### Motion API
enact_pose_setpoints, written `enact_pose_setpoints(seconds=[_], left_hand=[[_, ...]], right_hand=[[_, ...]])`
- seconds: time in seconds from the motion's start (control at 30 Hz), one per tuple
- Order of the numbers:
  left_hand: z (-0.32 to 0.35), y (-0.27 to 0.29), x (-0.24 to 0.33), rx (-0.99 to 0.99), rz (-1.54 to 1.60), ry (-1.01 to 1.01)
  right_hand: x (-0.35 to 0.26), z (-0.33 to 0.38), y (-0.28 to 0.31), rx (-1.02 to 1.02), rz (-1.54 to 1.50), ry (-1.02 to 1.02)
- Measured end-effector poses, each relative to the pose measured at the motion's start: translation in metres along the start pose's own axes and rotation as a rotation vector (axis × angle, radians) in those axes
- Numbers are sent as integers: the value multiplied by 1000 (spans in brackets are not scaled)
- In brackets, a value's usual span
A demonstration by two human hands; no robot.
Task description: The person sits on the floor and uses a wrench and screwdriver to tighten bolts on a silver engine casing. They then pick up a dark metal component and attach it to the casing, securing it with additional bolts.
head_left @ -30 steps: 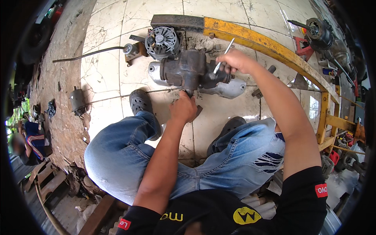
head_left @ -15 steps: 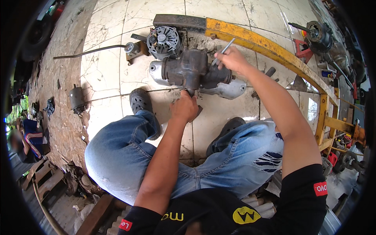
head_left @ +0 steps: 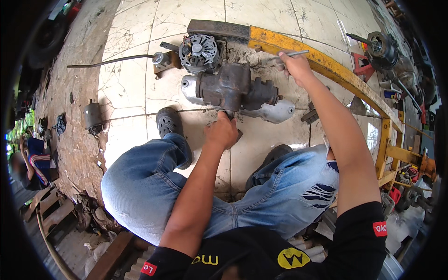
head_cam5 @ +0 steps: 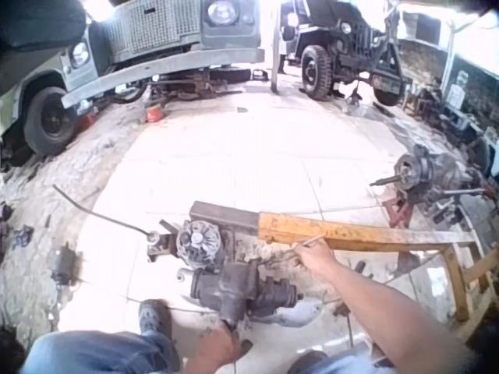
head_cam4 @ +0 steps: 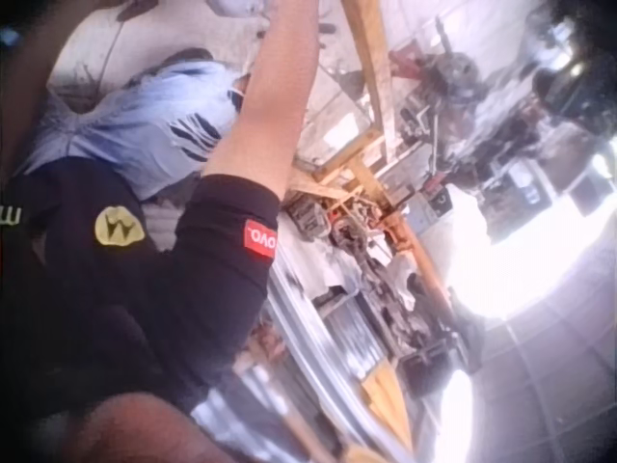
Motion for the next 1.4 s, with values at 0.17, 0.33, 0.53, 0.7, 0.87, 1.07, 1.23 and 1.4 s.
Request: enact_pose_setpoints(seconds=[0.17, 0.33, 0.53, 0.7, 0.87, 1.07, 1.23, 1.4], left_hand=[[-1, 2, 1, -12, 35, 0], [-1, 0, -2, 21, 49, -14], [1, 3, 0, -8, 71, -11], [2, 3, 5, -79, 88, -17], [-1, 3, -7, -39, 85, 7], [-4, -2, -6, 14, 142, -17], [-7, -4, -10, 42, 265, -67], [-4, -8, -14, 159, 442, -148]], right_hand=[[9, 32, -2, -261, -399, -265], [-21, 49, 33, -256, -724, -202], [-56, 77, 56, -178, -836, -113], [-66, 102, 67, -122, -187, -17], [-72, 143, 22, -103, 30, -58], [-41, 144, -9, -276, -204, -207], [-31, 109, 1, -230, 105, -171], [-22, 76, -6, -296, 758, 135]])
Point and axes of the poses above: each hand's wrist, its own z-axis away from the middle knuckle, its own y-axis out of the back of the hand, x = y × z, the point moved 7 cm from there along -z, towards the middle knuckle, and after that the axes turned 2 degrees about -z, right-handed, at the moved point
